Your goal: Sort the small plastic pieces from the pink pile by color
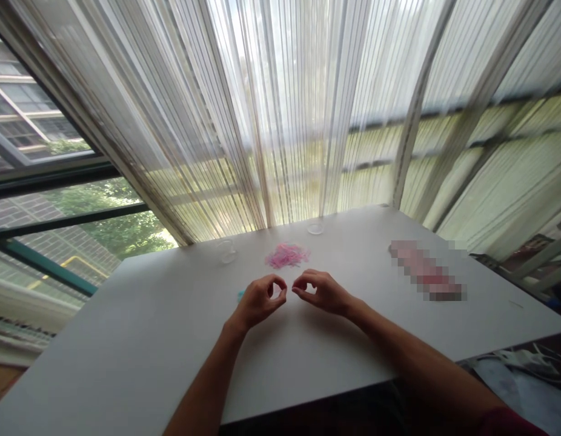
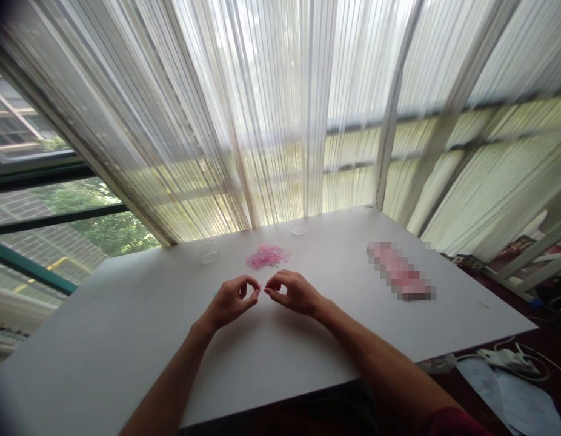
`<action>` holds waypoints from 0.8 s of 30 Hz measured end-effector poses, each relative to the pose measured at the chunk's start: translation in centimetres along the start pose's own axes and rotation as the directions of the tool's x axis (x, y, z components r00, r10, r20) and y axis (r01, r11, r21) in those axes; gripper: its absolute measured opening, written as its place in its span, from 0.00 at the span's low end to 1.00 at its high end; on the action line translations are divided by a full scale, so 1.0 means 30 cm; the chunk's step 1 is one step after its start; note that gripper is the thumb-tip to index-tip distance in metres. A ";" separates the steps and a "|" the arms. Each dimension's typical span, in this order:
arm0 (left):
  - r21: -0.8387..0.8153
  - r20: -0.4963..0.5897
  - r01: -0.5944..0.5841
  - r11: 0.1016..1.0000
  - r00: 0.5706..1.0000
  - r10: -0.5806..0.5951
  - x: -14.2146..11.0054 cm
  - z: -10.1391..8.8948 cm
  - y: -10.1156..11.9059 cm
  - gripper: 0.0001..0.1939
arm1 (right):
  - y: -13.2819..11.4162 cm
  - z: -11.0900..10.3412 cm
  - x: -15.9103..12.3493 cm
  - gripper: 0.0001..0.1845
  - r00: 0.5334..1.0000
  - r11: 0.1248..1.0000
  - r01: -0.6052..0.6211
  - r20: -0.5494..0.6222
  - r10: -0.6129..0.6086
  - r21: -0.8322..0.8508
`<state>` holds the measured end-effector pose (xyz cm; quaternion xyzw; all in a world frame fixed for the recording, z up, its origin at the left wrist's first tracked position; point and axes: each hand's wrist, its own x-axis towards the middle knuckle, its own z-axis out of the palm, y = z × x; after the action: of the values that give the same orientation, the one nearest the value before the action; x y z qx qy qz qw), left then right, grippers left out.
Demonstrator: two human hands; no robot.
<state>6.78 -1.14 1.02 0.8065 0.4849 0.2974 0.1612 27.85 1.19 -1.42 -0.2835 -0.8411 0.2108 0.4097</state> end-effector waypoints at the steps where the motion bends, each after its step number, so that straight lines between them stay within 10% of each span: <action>1: -0.006 -0.004 -0.002 1.000 1.000 0.002 -0.001 -0.002 0.000 0.04 | -0.001 -0.001 0.000 0.04 1.000 1.000 0.003 0.000 -0.003 -0.001; 24: -0.056 0.003 -0.033 0.998 0.999 0.034 -0.005 -0.004 -0.001 0.06 | -0.004 -0.004 0.000 0.04 1.000 1.000 0.008 -0.003 -0.008 0.000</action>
<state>6.61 -1.26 1.05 0.8103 0.4626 0.3118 0.1794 27.92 1.12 -1.28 -0.2804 -0.8417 0.2085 0.4116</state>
